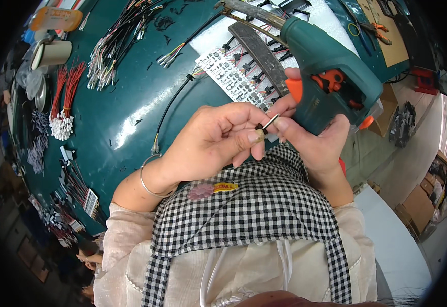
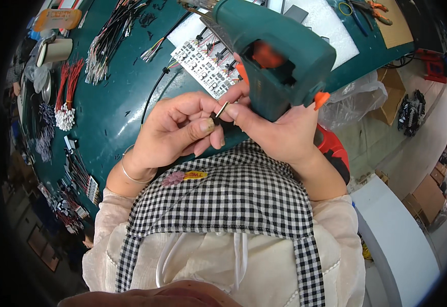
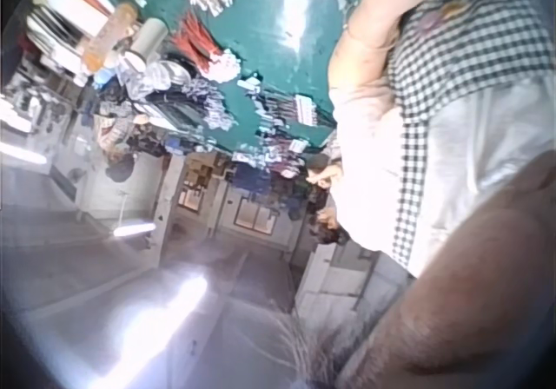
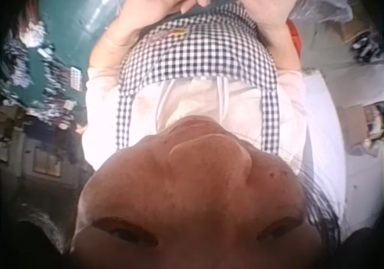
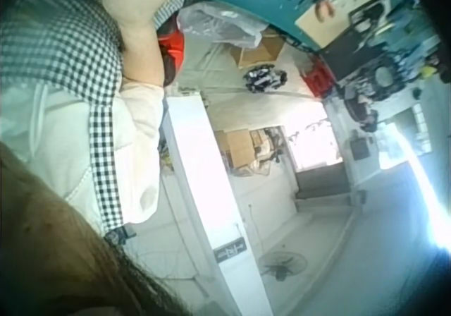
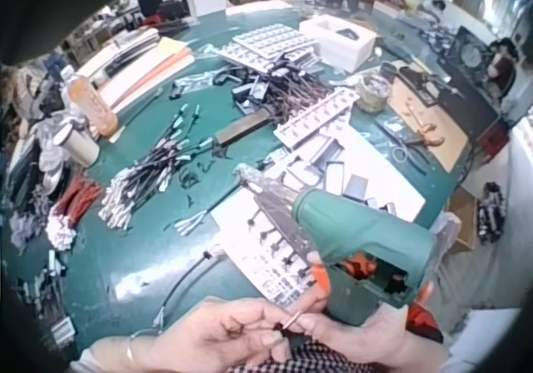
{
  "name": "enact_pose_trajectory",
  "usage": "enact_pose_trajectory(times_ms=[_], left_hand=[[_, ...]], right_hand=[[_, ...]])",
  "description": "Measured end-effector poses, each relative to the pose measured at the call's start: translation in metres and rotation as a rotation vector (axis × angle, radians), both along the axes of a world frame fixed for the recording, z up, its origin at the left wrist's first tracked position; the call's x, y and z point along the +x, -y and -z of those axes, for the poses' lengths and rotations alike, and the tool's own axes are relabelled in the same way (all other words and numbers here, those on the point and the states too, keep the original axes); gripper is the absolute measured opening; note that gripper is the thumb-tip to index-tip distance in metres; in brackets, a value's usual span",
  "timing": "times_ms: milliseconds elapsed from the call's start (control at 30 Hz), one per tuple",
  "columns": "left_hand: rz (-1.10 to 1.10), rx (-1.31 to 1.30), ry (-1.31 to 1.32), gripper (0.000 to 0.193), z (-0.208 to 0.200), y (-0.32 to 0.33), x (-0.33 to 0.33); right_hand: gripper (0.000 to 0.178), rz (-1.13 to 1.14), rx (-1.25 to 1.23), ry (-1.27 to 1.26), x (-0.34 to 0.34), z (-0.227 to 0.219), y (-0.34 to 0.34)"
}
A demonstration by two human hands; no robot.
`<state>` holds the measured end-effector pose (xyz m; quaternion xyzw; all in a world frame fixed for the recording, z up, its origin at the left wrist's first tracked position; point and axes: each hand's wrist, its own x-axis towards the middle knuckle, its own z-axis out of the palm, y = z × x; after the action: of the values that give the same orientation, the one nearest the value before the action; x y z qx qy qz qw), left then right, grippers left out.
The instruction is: The person uses a soldering iron to attach small metal connectors to the ends of wires. They repeatedly pick up a wire, apply the soldering iron to the connection point, and place the finished wire onto a white foam board. The task involves handling multiple wires and connectors in a repetitive assembly process.
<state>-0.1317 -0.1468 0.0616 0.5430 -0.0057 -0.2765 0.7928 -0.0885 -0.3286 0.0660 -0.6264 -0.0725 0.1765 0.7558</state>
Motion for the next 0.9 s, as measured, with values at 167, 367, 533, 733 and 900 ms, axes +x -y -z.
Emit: enact_pose_trajectory(times_ms=[167, 367, 533, 733, 900], left_hand=[[0.010, -0.112, -0.119, 0.025, -0.005, 0.001, 0.002], [-0.027, -0.173, -0.138, 0.025, 0.001, 0.005, -0.001], [-0.103, -0.217, -0.188, 0.024, 0.001, 0.007, -0.003], [-0.107, -0.182, -0.148, 0.024, 0.000, 0.006, -0.003], [-0.107, -0.242, -0.182, 0.025, 0.004, 0.006, -0.002]], right_hand=[[0.054, 0.044, 0.067, 0.014, 0.001, -0.001, 0.000], [0.055, 0.013, 0.033, 0.097, 0.002, 0.008, 0.005], [0.056, -0.011, 0.043, 0.140, 0.003, 0.006, 0.005], [0.056, -0.108, 0.026, 0.139, 0.003, 0.007, 0.009], [0.057, -0.083, 0.036, 0.225, 0.002, 0.008, 0.004]])
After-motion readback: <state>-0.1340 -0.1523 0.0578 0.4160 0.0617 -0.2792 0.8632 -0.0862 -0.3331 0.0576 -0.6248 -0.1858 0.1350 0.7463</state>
